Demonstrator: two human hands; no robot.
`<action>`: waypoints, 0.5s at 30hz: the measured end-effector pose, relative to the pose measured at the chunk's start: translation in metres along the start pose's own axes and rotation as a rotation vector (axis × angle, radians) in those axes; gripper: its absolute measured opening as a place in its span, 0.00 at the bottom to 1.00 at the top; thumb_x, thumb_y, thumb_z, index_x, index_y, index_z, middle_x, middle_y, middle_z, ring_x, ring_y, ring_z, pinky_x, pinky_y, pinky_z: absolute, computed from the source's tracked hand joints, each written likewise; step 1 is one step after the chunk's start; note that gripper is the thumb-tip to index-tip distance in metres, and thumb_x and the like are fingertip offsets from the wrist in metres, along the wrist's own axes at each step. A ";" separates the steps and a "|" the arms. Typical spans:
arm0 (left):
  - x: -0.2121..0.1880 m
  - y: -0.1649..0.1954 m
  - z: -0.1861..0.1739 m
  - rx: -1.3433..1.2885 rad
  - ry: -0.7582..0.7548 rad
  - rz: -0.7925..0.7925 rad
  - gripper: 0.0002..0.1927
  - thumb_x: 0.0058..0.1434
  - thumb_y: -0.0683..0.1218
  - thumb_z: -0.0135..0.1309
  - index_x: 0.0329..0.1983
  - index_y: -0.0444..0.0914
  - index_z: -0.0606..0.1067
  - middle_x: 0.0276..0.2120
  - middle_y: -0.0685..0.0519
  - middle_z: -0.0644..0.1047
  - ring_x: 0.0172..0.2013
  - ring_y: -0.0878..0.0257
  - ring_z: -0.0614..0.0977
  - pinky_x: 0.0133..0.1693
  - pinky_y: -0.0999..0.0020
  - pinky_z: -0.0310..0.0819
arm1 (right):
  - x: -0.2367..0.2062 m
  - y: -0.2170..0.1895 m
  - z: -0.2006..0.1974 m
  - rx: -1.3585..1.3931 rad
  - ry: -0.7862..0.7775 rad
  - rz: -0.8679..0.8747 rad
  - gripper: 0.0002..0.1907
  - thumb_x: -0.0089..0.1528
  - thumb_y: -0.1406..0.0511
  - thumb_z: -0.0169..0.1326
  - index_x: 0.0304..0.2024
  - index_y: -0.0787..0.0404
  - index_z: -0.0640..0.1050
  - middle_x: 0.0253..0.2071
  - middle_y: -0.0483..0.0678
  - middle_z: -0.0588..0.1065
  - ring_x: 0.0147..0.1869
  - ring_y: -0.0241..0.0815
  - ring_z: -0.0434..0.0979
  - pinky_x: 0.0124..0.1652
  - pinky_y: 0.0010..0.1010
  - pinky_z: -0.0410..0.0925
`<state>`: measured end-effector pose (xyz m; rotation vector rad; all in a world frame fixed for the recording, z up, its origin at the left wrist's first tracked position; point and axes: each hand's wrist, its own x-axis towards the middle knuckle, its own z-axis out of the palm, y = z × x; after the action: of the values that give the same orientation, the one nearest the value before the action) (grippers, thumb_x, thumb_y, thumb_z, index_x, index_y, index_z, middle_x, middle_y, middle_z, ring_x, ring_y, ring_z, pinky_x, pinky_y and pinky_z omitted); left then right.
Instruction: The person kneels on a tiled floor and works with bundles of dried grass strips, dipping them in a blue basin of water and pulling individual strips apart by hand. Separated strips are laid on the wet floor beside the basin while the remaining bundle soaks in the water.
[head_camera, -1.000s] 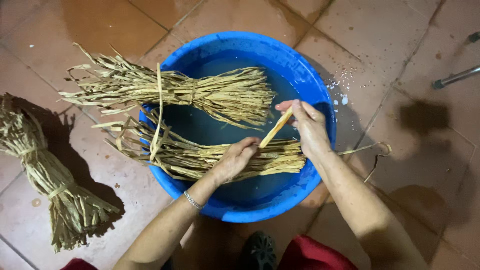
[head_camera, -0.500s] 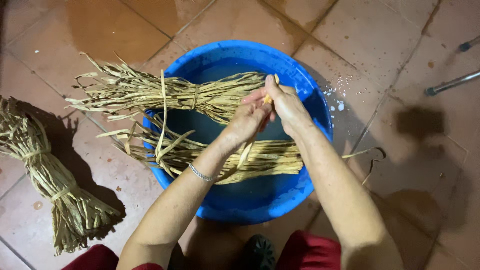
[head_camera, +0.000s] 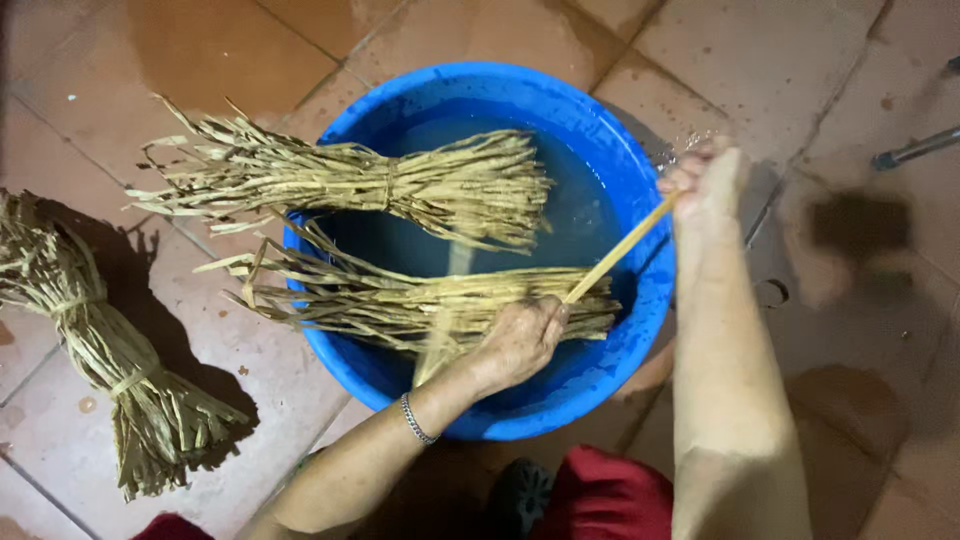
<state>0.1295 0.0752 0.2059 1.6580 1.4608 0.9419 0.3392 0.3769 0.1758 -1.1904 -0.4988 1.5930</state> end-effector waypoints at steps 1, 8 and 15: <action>-0.008 -0.007 -0.005 0.016 -0.052 -0.017 0.13 0.72 0.48 0.45 0.37 0.32 0.71 0.22 0.36 0.75 0.26 0.37 0.79 0.29 0.45 0.73 | 0.007 0.003 -0.010 0.004 0.086 -0.013 0.15 0.67 0.56 0.42 0.26 0.52 0.64 0.16 0.39 0.54 0.17 0.35 0.50 0.22 0.34 0.56; -0.052 -0.039 -0.034 0.204 -0.170 0.225 0.05 0.65 0.42 0.51 0.37 0.34 0.71 0.30 0.41 0.74 0.36 0.43 0.78 0.39 0.48 0.73 | 0.035 -0.013 -0.095 0.005 0.169 -0.170 0.09 0.63 0.63 0.39 0.26 0.51 0.61 0.18 0.39 0.53 0.19 0.35 0.47 0.22 0.34 0.51; -0.099 -0.076 -0.070 0.307 -0.242 0.356 0.03 0.59 0.41 0.53 0.35 0.36 0.72 0.32 0.45 0.74 0.38 0.47 0.77 0.43 0.54 0.73 | 0.028 -0.033 -0.163 -0.008 0.208 -0.224 0.10 0.65 0.59 0.42 0.29 0.53 0.64 0.19 0.39 0.57 0.20 0.36 0.52 0.24 0.35 0.56</action>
<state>0.0233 -0.0126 0.1665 2.2259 1.2132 0.6882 0.4990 0.3756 0.1211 -1.2446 -0.4847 1.2629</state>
